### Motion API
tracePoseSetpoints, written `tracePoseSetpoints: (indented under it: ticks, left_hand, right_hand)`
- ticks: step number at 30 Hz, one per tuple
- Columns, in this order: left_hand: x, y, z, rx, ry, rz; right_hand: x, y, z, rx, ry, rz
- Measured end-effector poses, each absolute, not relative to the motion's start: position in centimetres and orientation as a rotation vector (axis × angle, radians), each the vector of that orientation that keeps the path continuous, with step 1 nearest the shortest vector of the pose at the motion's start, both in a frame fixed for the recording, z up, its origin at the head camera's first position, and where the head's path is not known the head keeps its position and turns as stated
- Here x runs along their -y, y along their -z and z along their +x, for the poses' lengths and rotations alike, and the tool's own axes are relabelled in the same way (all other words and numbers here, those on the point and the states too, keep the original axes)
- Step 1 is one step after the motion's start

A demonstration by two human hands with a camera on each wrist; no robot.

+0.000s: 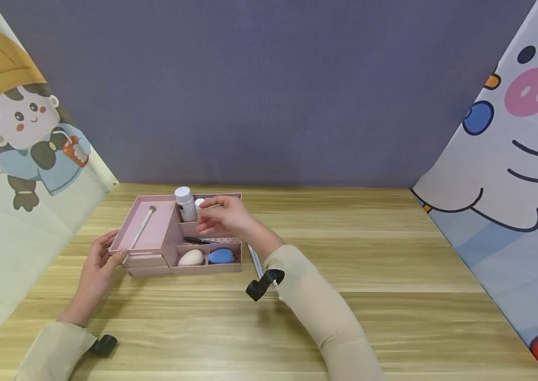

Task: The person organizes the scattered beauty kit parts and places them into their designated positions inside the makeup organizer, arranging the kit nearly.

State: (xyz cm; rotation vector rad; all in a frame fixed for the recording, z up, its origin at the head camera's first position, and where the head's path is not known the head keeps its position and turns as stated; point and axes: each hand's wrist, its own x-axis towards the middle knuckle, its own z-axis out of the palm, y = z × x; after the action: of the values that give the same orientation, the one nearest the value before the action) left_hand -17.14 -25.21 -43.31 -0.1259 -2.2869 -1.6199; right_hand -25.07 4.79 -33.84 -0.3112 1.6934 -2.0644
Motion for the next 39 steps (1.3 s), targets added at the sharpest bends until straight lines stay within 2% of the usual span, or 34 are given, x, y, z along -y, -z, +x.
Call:
tracePoseSetpoints:
  ticks: [18,39]
  left_hand:
    - [25.3,43.4,-17.2,2.297,1.634,-0.118]
    - [25.2,43.2,-16.9,2.334,1.601,-0.101]
  right_hand:
    - [-12.7,37.2,-24.2,-1.840,2.007,-0.360]
    - [-19.3,41.9,-23.8,-2.063,1.723,-0.241]
